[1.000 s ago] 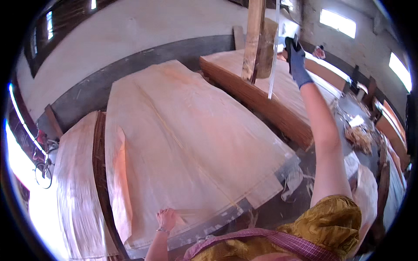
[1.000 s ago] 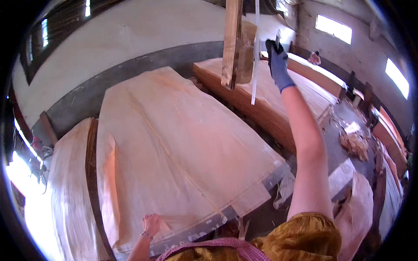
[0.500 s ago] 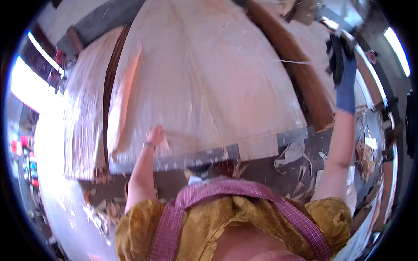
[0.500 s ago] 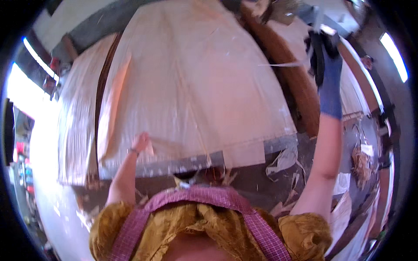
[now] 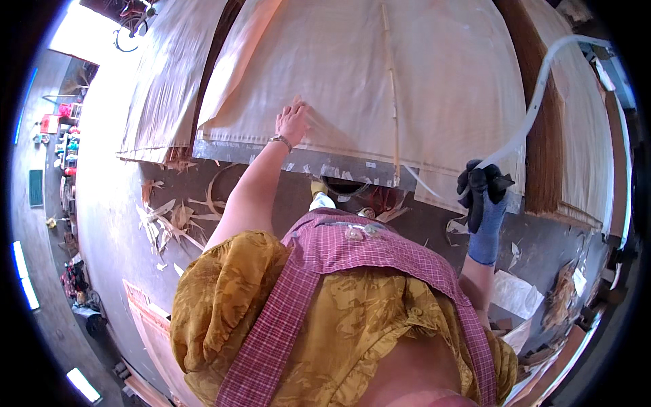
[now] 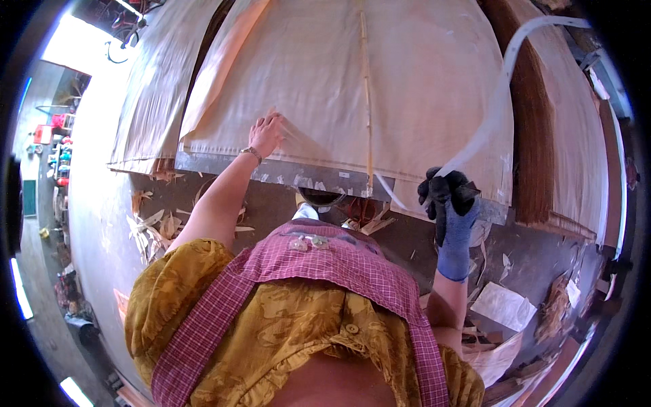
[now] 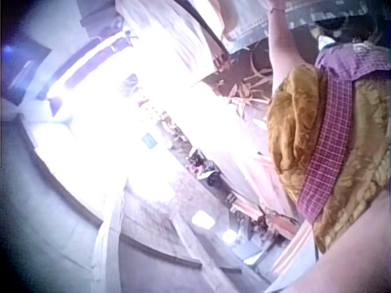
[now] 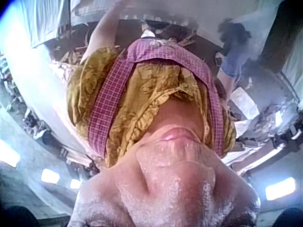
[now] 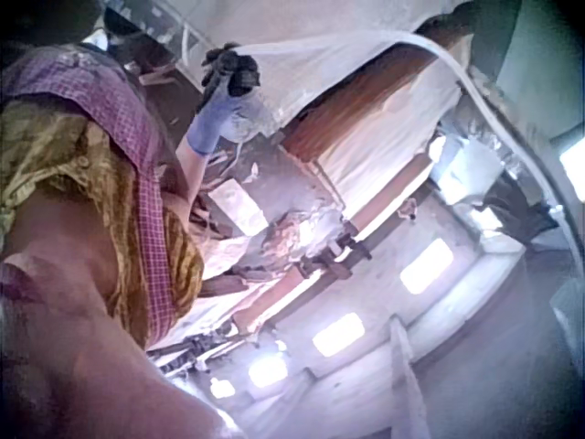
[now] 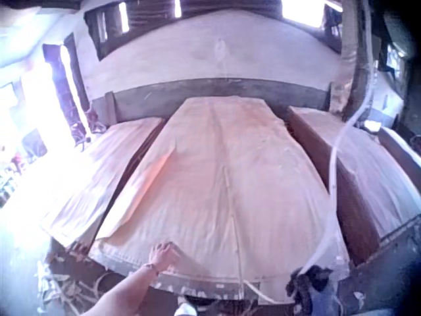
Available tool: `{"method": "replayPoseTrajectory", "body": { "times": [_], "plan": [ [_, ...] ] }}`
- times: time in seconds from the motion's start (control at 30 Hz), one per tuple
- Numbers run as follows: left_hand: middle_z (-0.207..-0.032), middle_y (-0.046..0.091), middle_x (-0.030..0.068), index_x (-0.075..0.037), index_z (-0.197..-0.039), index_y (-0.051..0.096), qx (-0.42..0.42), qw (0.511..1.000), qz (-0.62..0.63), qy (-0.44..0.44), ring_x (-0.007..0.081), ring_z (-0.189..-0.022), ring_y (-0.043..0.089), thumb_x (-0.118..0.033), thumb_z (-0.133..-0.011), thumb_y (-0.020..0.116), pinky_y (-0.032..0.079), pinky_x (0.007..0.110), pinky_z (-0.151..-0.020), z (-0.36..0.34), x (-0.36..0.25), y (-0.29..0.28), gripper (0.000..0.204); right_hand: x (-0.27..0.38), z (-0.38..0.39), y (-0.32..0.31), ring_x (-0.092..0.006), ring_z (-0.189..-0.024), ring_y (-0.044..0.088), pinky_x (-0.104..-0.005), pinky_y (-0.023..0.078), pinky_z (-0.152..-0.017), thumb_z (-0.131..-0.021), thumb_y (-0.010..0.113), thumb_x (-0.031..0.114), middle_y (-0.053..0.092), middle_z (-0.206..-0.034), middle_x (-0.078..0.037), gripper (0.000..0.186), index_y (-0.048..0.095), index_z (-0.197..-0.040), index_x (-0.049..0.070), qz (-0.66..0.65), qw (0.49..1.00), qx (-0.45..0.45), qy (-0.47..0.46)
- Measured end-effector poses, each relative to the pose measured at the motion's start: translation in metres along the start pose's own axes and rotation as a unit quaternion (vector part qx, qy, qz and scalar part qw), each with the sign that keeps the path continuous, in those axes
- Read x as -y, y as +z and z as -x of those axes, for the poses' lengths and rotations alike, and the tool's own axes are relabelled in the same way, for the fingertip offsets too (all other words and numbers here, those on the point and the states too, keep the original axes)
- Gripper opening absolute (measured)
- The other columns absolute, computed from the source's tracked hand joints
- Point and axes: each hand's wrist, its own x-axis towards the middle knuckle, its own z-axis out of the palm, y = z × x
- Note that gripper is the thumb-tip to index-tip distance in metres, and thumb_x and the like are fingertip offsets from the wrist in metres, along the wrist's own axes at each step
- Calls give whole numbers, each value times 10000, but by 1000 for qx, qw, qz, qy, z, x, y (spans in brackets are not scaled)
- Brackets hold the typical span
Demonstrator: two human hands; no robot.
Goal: The person cuts a large sheet of wood veneer using a hand knife, peeling back the cut section and trimming edges while it sits on a large stack of similar sheets.
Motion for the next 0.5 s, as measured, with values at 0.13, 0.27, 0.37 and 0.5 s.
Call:
{"method": "replayPoseTrajectory", "body": {
  "times": [0.13, 0.27, 0.37, 0.5],
  "plan": [
    [-1462, 364, -45, -226, -1334, 449, -3, 1000, 21, -1, 255, -1249, 401, -218, -765, 676, 356, 441, -994, 7, 2, 2, 613, -7, 0, 18, -74, -560, 519, -188, 326, -432, -887, 660, 250, 615, -730, -34, 243, 614, -1029, 58, 36, 999, 2, 32],
    [-1449, 379, -29, -221, -1320, 461, -25, 999, 19, 12, 241, -1234, 408, -235, -767, 652, 349, 445, -973, 4, 9, 7, 585, -8, -7, 25, -72, -565, 519, -185, 334, -444, -902, 637, 246, 615, -728, -34, 223, 617, -1016, 56, 45, 998, 20, 50],
    [-1444, 385, -32, -216, -1320, 461, -11, 1000, 11, 3, 237, -1239, 405, -227, -767, 655, 347, 442, -976, 1, 3, 3, 587, -11, -10, 32, -71, -571, 520, -186, 334, -449, -904, 635, 251, 616, -730, -37, 226, 617, -1016, 55, 50, 997, 32, 56],
    [-1409, 438, -10, -204, -1310, 472, -5, 998, 56, -13, 254, -1233, 434, -224, -778, 652, 364, 458, -968, -5, 3, -4, 562, -18, -10, 36, -70, -575, 520, -187, 330, -453, -903, 642, 263, 618, -739, -38, 241, 616, -1021, 55, 39, 996, 68, 48]
  ]
}}
